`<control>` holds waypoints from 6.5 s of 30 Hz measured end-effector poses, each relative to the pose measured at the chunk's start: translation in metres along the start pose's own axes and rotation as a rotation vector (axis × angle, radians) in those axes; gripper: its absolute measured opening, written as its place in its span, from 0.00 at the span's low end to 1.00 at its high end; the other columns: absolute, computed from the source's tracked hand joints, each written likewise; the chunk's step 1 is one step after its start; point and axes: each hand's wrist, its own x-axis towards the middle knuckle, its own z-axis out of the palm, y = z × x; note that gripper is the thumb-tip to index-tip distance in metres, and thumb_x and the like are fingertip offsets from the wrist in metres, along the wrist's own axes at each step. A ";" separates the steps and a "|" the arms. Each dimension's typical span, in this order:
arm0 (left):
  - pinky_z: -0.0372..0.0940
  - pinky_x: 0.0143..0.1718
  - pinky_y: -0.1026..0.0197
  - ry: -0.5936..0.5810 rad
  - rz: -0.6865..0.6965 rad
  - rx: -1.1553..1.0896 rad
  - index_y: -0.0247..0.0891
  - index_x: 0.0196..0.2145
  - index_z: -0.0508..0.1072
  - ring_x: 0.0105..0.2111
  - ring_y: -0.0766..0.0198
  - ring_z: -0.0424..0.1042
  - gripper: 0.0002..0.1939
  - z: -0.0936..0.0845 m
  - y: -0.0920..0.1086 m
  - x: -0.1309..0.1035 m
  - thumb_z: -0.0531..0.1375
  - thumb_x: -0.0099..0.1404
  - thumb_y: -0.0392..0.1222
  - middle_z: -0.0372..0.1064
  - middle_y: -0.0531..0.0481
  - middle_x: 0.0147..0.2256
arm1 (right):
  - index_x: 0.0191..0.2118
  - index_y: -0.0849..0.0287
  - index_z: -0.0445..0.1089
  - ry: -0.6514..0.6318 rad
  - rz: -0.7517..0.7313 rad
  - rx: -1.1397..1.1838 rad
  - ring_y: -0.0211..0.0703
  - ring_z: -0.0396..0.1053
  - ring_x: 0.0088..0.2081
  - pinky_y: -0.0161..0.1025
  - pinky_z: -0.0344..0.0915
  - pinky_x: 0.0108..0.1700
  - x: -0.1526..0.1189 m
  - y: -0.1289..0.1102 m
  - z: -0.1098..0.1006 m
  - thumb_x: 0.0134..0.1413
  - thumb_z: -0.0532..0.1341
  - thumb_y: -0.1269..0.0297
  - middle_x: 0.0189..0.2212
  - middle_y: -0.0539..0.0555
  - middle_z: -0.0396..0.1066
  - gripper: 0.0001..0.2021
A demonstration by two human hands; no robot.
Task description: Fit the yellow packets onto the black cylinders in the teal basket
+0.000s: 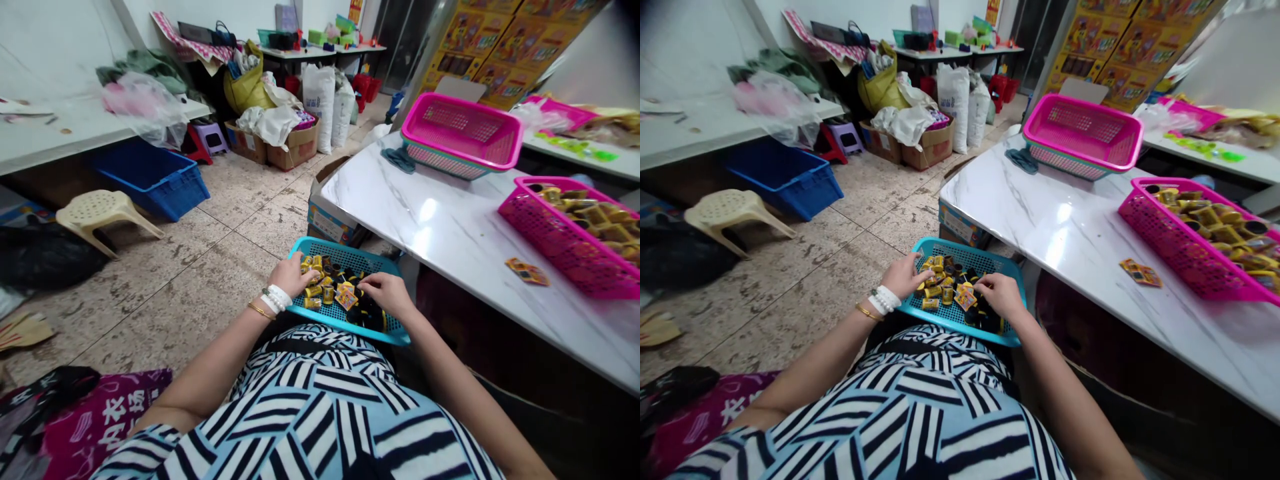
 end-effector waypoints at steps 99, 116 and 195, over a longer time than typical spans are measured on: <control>0.54 0.20 0.68 -0.166 -0.211 -1.070 0.33 0.30 0.79 0.17 0.73 0.59 0.11 0.020 0.063 -0.047 0.69 0.52 0.44 0.66 0.56 0.18 | 0.28 0.59 0.71 0.259 -0.052 0.698 0.39 0.67 0.27 0.35 0.66 0.31 -0.037 -0.050 0.032 0.54 0.62 0.50 0.25 0.50 0.72 0.16; 0.42 0.12 0.73 -0.397 -0.513 -1.348 0.30 0.30 0.75 0.14 0.78 0.58 0.09 0.031 0.033 -0.026 0.69 0.53 0.36 0.69 0.52 0.21 | 0.43 0.57 0.75 -0.397 -0.241 0.009 0.44 0.72 0.40 0.37 0.65 0.42 -0.020 -0.002 0.040 0.44 0.65 0.71 0.39 0.54 0.77 0.16; 0.41 0.12 0.73 -0.401 -0.549 -1.393 0.34 0.30 0.66 0.12 0.77 0.56 0.09 0.044 0.030 -0.027 0.64 0.60 0.37 0.64 0.56 0.18 | 0.44 0.61 0.74 -0.395 0.409 1.407 0.38 0.71 0.27 0.25 0.60 0.16 -0.059 -0.011 -0.001 0.49 0.64 0.64 0.30 0.55 0.72 0.15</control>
